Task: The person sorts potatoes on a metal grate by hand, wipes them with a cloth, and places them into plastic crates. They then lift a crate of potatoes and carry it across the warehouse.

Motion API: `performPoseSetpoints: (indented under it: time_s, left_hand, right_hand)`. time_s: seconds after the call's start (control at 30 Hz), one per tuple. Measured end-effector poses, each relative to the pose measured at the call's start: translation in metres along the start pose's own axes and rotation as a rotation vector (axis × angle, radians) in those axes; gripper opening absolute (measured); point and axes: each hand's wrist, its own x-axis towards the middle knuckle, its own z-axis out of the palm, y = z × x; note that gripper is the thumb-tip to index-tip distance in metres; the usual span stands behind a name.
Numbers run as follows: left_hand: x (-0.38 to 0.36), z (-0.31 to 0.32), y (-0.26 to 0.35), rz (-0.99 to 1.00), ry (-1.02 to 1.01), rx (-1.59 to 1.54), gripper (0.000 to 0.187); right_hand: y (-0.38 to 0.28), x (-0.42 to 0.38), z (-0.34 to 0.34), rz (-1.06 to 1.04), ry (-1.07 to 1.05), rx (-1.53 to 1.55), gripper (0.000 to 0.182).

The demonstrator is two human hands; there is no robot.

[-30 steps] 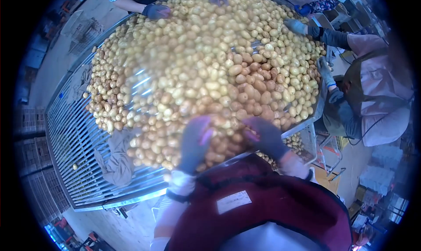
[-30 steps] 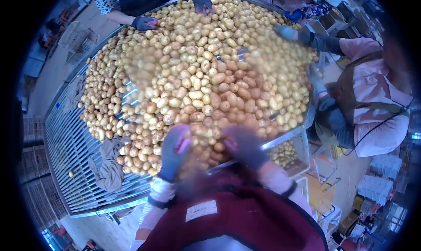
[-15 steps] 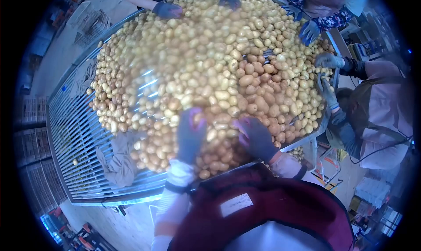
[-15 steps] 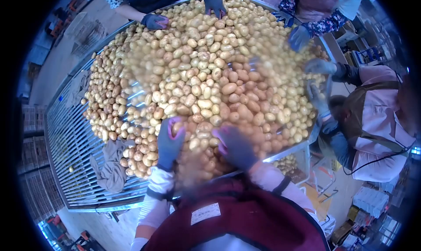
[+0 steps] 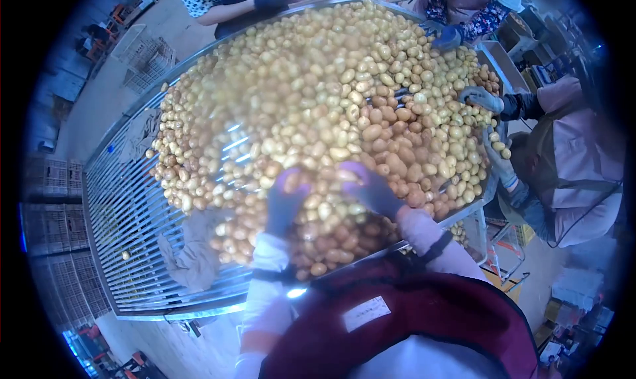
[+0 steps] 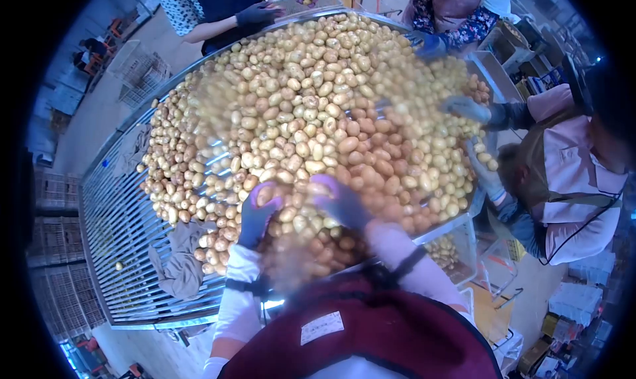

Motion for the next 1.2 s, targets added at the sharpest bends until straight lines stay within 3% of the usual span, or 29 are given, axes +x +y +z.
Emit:
performPoseSetpoints:
  time_s: [0.07, 0.1, 0.2, 0.23, 0.3, 0.4, 0.5, 0.57, 0.63, 0.67, 0.73, 0.77, 0.83, 0.87, 0.9, 1.07, 1.1, 1.13, 1.2]
  left_hand:
    - [-0.022, 0.006, 0.036, -0.191, -0.002, -0.636, 0.051]
    - [-0.031, 0.006, 0.041, -0.161, -0.049, -0.790, 0.057]
    - [-0.050, 0.030, 0.067, -0.120, -0.128, -1.061, 0.054]
    - [-0.055, 0.041, 0.065, -0.108, -0.146, -1.035, 0.048]
    - [-0.070, 0.062, 0.071, -0.018, -0.230, -0.880, 0.047]
    - [-0.086, 0.090, 0.079, 0.082, -0.298, -0.643, 0.053]
    - [-0.096, 0.114, 0.088, 0.266, -0.368, -0.292, 0.059]
    - [-0.097, 0.128, 0.091, 0.592, -0.395, 0.202, 0.063]
    - [-0.101, 0.146, 0.087, 0.994, -0.361, 0.743, 0.067]
    - [-0.104, 0.156, 0.084, 1.103, -0.363, 0.836, 0.069]
    - [-0.101, 0.169, 0.085, 0.816, -0.589, 0.537, 0.069]
    - [-0.100, 0.170, 0.119, 0.589, -0.781, 0.269, 0.070]
    - [-0.119, 0.200, 0.131, 0.263, -0.857, -0.040, 0.073]
    - [-0.136, 0.212, 0.118, 0.190, -0.742, -0.089, 0.076]
    - [-0.123, 0.209, 0.081, 0.305, -0.726, -0.003, 0.076]
    - [-0.128, 0.220, 0.083, 0.016, -0.830, -0.081, 0.075]
    - [-0.127, 0.221, 0.081, -0.019, -0.845, -0.067, 0.074]
    - [-0.126, 0.224, 0.078, -0.010, -0.866, -0.043, 0.073]
    - [-0.123, 0.227, 0.071, 0.010, -0.915, 0.007, 0.071]
  right_hand:
    - [-0.025, -0.017, -0.006, 0.358, 0.052, 0.599, 0.054]
    - [-0.016, -0.029, -0.008, 0.201, -0.041, 0.748, 0.054]
    - [-0.030, -0.037, 0.010, 0.250, -0.115, 1.228, 0.049]
    - [-0.045, -0.040, 0.017, 0.162, -0.144, 1.277, 0.048]
    - [-0.073, -0.049, 0.030, -0.020, -0.195, 1.367, 0.047]
    - [-0.065, -0.071, 0.024, -0.101, -0.002, 1.201, 0.041]
    - [-0.065, -0.102, 0.014, -0.284, 0.299, 0.578, 0.040]
    - [-0.052, -0.122, 0.006, -0.340, 0.415, 0.386, 0.041]
    - [-0.017, -0.136, -0.004, -0.355, 0.444, 0.586, 0.042]
    - [-0.008, -0.147, -0.010, -0.378, 0.268, 0.898, 0.042]
    - [-0.003, -0.170, -0.023, -0.466, -0.108, 1.479, 0.042]
    - [-0.001, -0.183, -0.023, -0.399, 0.032, 1.562, 0.045]
    - [0.019, -0.227, -0.038, -0.407, 0.217, 1.732, 0.047]
    - [0.025, -0.248, -0.040, -0.527, 0.297, 1.693, 0.047]
    - [0.031, -0.270, -0.042, -0.647, 0.378, 1.653, 0.046]
    - [0.089, -0.459, -0.053, -0.078, 1.363, 1.155, 0.047]
    - [0.083, -0.486, -0.051, 0.178, 1.540, 0.688, 0.041]
    - [0.075, -0.510, -0.053, 0.436, 1.640, 0.202, 0.035]
    - [0.094, -0.557, -0.050, 0.647, 1.710, 0.212, 0.033]
